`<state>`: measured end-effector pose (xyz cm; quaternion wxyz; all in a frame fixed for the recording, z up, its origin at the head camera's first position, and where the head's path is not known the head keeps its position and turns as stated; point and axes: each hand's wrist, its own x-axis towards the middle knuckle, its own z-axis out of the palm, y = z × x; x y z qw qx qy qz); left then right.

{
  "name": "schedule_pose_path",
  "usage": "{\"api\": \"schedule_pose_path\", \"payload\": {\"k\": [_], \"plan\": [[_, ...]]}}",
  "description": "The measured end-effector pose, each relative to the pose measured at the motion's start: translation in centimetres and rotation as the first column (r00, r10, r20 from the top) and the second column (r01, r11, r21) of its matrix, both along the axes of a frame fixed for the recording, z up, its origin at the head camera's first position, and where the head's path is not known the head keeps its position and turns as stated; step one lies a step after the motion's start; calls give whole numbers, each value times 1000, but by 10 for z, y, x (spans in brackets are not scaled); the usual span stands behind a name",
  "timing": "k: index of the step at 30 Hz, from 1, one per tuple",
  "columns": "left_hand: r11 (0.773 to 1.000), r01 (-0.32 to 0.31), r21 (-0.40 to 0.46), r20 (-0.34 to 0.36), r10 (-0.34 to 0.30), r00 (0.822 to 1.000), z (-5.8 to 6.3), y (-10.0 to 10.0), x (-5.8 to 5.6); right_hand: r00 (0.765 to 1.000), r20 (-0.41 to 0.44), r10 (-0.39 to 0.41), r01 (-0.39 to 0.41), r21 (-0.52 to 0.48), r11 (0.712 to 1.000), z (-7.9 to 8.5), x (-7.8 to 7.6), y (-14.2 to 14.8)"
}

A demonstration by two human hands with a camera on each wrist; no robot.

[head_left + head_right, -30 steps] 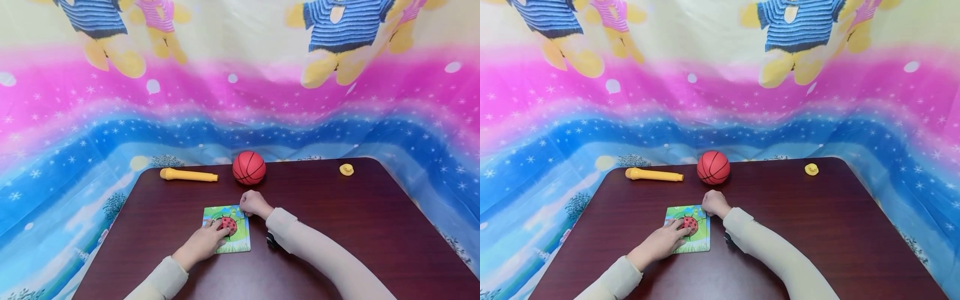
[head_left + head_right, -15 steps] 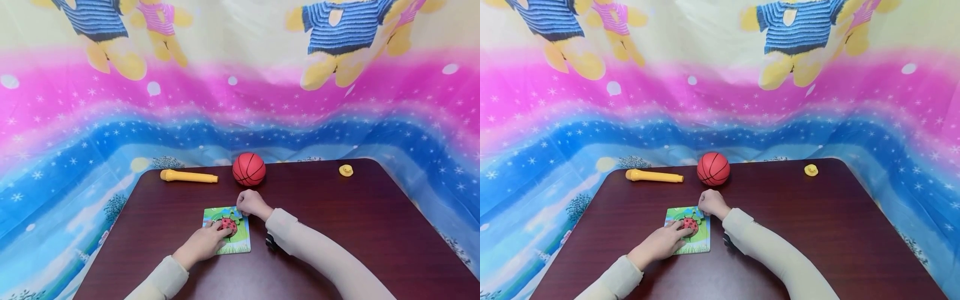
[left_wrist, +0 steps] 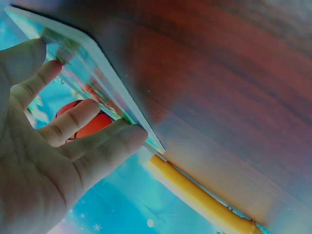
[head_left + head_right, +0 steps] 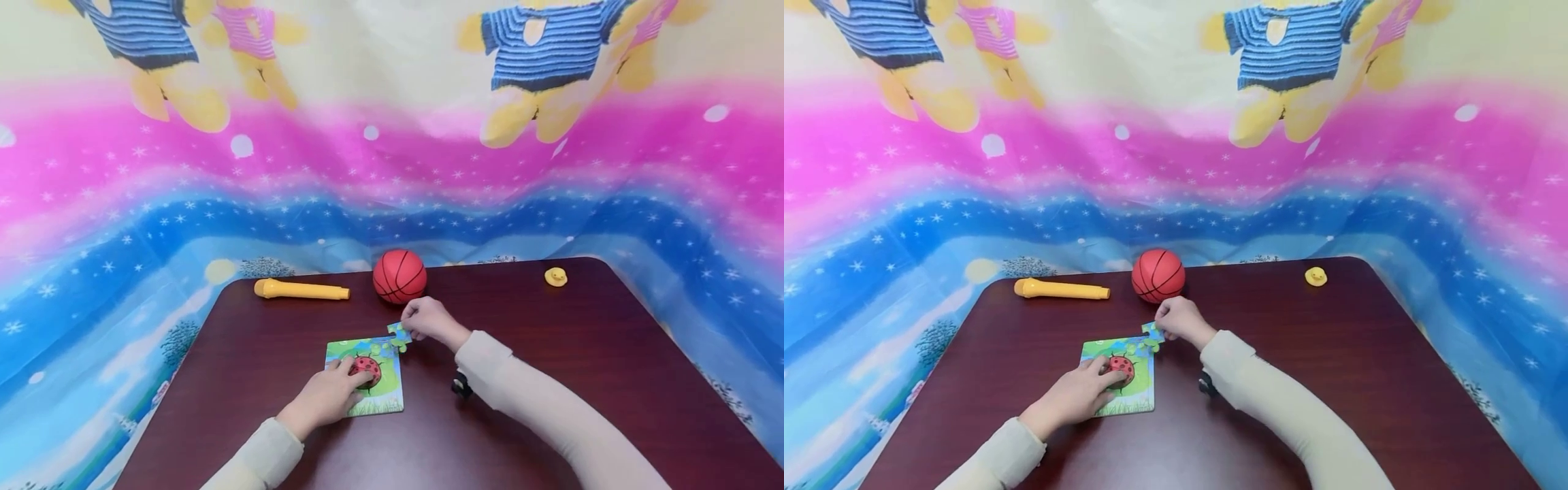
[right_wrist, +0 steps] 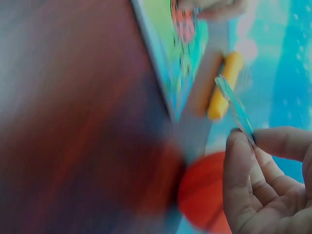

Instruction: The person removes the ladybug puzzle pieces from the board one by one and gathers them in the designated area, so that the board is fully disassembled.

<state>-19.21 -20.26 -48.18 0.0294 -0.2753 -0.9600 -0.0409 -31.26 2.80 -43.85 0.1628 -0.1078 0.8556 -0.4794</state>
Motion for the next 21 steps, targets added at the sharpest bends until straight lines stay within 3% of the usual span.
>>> {"api": "schedule_pose_path", "payload": {"k": [4,7,10,15,21], "plan": [[991,-113,66,64,108,992,0,-9,-1,997,67,-24,24,-1,1000,7,-10,43],[976,-200,85,107,191,976,2,-18,-2,992,109,-55,56,0,998,7,-19,85],[964,-248,93,162,231,959,5,-23,-4,985,143,-98,98,11,995,5,-26,129],[957,-273,94,223,247,943,5,-23,-10,965,190,-183,175,55,983,-1,-32,194],[967,-237,93,222,212,952,2,-16,-16,944,168,-283,259,151,954,-14,-31,243]]}}
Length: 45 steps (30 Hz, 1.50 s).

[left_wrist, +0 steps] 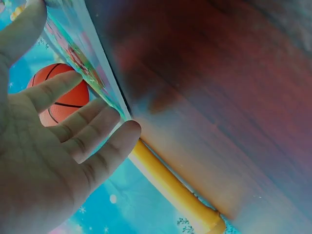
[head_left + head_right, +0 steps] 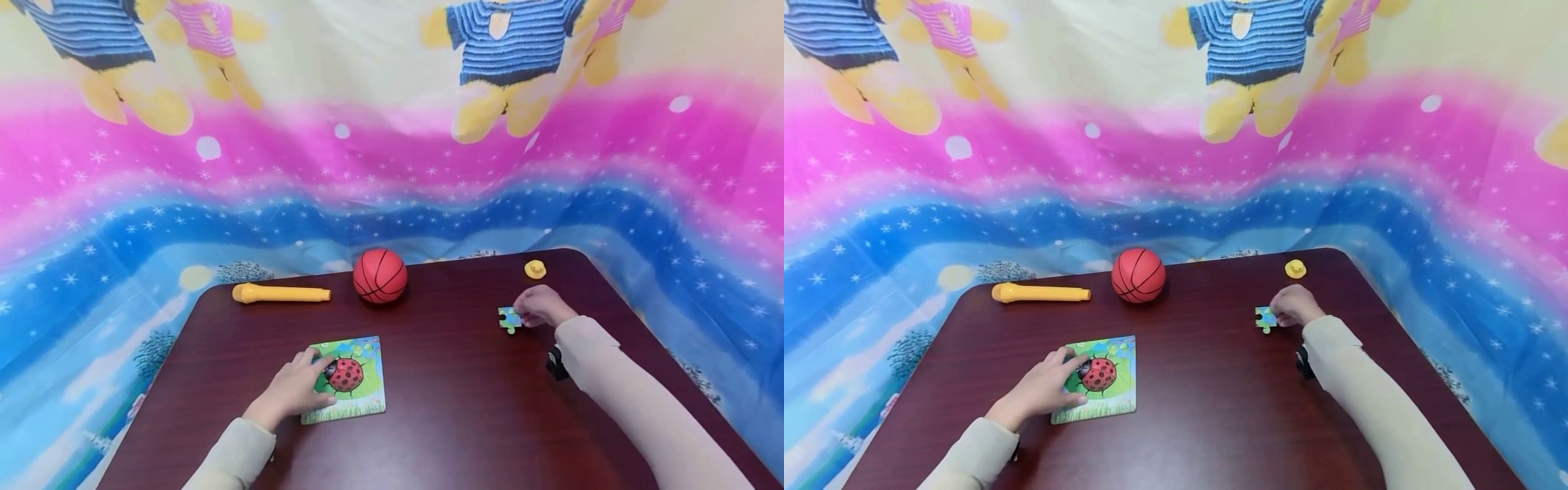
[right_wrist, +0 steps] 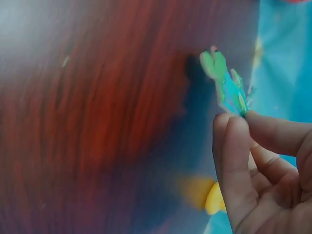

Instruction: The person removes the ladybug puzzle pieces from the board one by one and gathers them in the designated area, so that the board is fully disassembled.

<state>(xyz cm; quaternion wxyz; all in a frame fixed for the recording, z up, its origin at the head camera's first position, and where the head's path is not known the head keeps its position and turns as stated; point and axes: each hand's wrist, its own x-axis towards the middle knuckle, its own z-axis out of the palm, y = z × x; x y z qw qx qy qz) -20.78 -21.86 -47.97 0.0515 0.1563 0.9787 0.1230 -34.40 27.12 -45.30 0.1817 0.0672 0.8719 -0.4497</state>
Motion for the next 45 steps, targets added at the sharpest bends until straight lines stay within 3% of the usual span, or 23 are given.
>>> {"api": "schedule_pose_path", "payload": {"k": [4,10,16,20,24,30,34,38,41,45], "plan": [[999,23,29,44,-24,999,-2,-3,0,999,-34,-9,14,143,990,-5,0,8],[995,26,94,106,-36,994,-3,0,2,992,-116,41,0,332,943,-10,-1,17],[991,14,133,124,-31,992,-2,2,5,980,-188,69,18,425,905,-8,0,13],[995,2,104,104,-13,994,-1,1,5,968,-234,92,28,461,887,-8,5,-1],[997,-20,77,96,12,995,-1,1,4,922,-368,119,75,473,878,-6,13,-27],[998,-37,55,81,33,996,-2,0,4,792,-594,137,156,415,896,6,25,-85],[999,-25,34,55,23,998,-3,0,5,732,-659,172,122,375,919,14,34,-120],[999,-24,23,45,23,999,-2,-3,6,706,-673,221,75,381,921,15,41,-148],[999,-29,21,49,28,998,-1,-5,7,698,-669,255,44,395,918,13,44,-167],[999,-30,25,51,29,998,0,-7,7,717,-626,308,-18,425,905,8,50,-189]]}}
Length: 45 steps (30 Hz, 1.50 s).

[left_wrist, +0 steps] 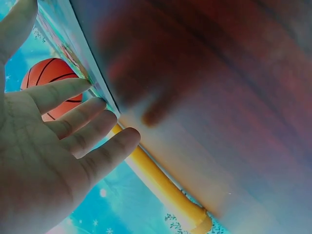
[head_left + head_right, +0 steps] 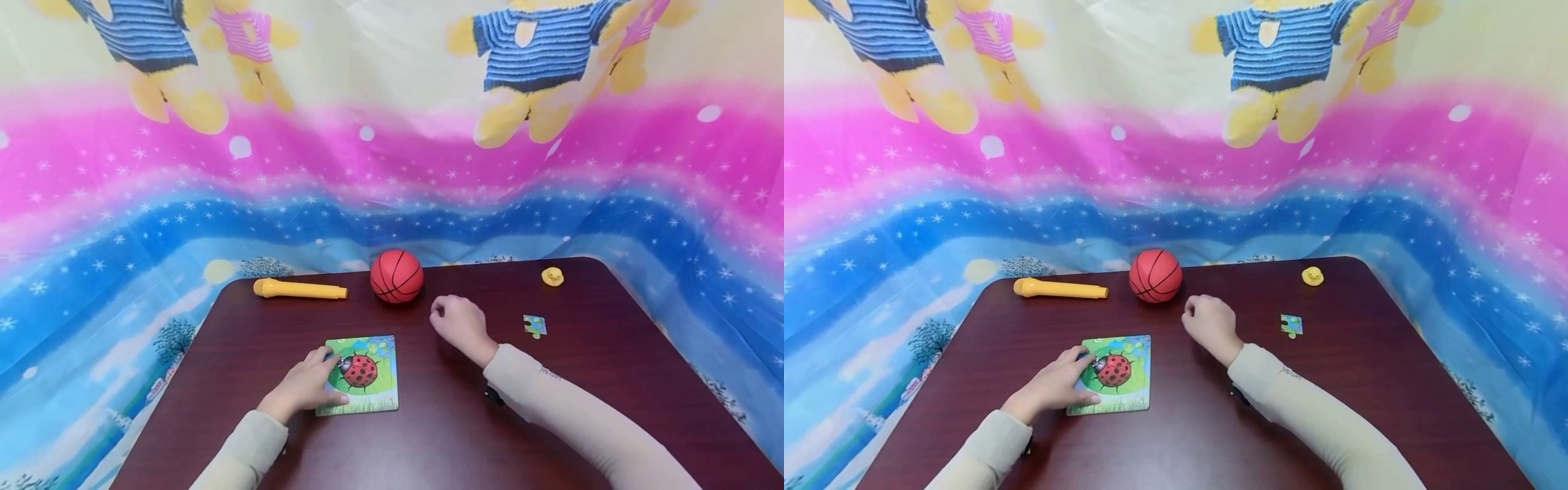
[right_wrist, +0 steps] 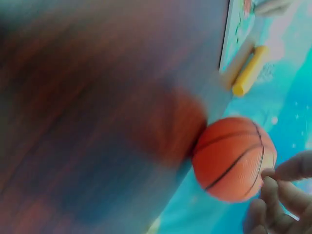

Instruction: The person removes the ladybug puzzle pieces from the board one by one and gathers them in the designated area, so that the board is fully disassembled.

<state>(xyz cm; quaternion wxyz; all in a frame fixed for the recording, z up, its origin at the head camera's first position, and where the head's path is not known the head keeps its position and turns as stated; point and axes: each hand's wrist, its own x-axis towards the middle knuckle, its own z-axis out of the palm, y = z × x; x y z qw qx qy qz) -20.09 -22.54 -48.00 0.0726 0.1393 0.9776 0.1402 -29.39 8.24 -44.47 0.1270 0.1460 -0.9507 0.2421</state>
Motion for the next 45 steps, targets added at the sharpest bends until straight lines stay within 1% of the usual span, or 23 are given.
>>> {"api": "schedule_pose_path", "payload": {"k": [3,5,6,8,10,13,15,16,18,20,22,25,29,32,35,39,41,43,44,45], "plan": [[1000,1,0,6,-1,1000,-1,0,-1,997,69,22,-24,37,999,-5,4,-8],[1000,2,-1,10,-2,1000,-2,1,-1,994,107,25,-32,69,997,-9,5,-8],[1000,0,-5,12,0,1000,-3,1,-1,993,114,20,-30,88,996,-11,4,-7],[1000,-1,-6,11,1,1000,-3,1,-1,995,99,-4,-8,121,993,-14,1,2],[1000,-1,-11,10,1,1000,-3,2,-1,997,62,-37,28,150,988,-18,-5,16],[1000,-3,-19,6,3,1000,-1,1,-1,997,15,-74,71,155,985,-23,-12,46],[1000,-4,-20,3,4,1000,1,0,0,996,33,-86,80,160,984,-26,-15,69],[1000,-5,-21,2,5,1000,1,0,0,993,55,-105,94,174,980,-27,-16,81],[1000,-8,-24,0,8,1000,2,0,0,985,101,-142,118,207,971,-30,-15,103],[999,-11,-31,-2,11,1000,3,-1,0,971,146,-187,146,252,957,-32,-13,121],[999,-14,-37,1,14,1000,3,-1,-1,958,178,-224,168,282,945,-35,-11,134],[999,-13,-34,12,13,1000,3,-1,-2,953,204,-223,160,288,944,-38,-7,148],[1000,-12,-29,22,12,1000,0,2,-1,950,229,-211,137,301,944,-38,-3,157],[1000,-13,-23,22,13,1000,0,2,-1,945,250,-211,121,330,936,-37,-1,159],[1000,-14,-19,22,14,1000,-1,2,-1,941,265,-210,99,380,920,-36,-1,161],[1000,-14,-24,20,15,1000,0,2,-1,947,260,-189,57,444,894,-37,-4,165],[1000,-14,-28,16,15,1000,0,2,-1,949,260,-176,42,450,892,-36,-6,165],[1000,-12,-27,13,12,1000,0,1,0,958,234,-168,50,439,897,-35,-7,165],[1000,-8,-27,12,8,1000,0,1,0,969,192,-158,62,430,901,-34,-7,163],[1000,-3,-26,12,3,1000,0,1,0,981,131,-140,74,413,908,-33,-8,161]]}}
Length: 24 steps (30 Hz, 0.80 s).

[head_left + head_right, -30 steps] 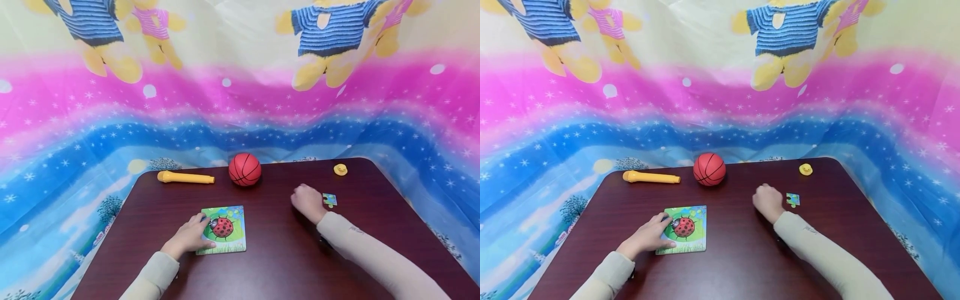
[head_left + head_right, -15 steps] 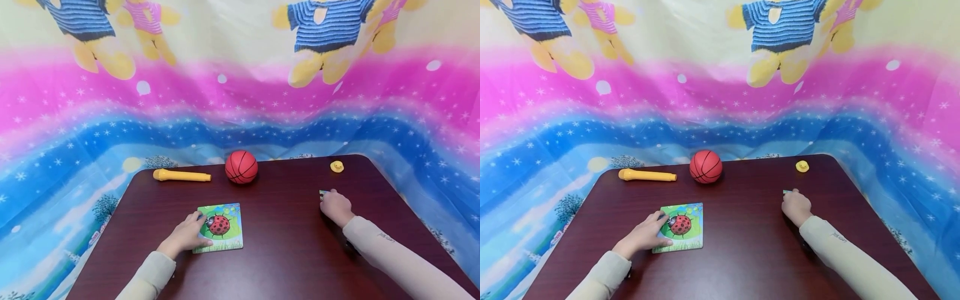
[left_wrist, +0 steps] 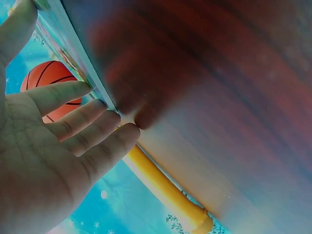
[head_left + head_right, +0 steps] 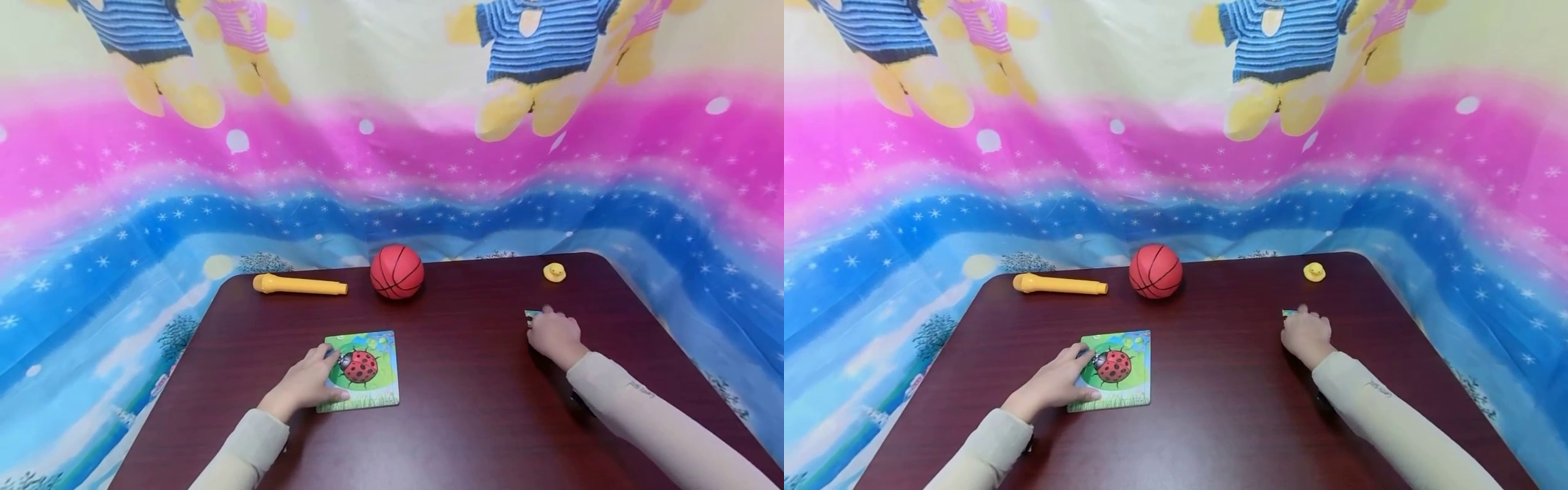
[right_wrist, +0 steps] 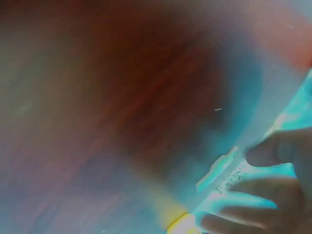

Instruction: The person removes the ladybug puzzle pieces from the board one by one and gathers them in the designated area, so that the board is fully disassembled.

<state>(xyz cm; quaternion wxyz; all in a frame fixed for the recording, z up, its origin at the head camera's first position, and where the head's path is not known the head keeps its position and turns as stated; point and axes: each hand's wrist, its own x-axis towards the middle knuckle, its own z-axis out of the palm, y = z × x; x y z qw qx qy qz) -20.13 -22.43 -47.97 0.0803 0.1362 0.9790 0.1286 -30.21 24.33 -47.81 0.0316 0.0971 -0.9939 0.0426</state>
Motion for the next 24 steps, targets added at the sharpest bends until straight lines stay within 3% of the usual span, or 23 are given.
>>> {"api": "schedule_pose_path", "payload": {"k": [2,5,8,11,13,20,24], "plan": [[1000,5,1,1,-5,1000,0,-1,0,988,-147,44,-49,-33,998,3,-3,-9],[1000,3,-6,1,-3,1000,1,-1,-1,926,-347,148,-178,-56,982,9,-9,-32],[1000,3,-18,8,-3,1000,1,0,-3,879,-405,252,-303,-65,951,18,-14,-66],[999,11,-47,15,-11,1000,2,0,-6,853,-414,317,-375,-64,925,25,-25,-109],[997,20,-71,15,-19,1000,3,1,-8,863,-387,324,-381,-79,921,27,-37,-140],[990,47,-132,0,-47,999,5,6,-9,956,-150,251,-277,-188,942,25,-78,-220],[990,38,-134,-1,-39,999,4,4,-7,966,-112,233,-254,-233,939,21,-93,-237]]}}
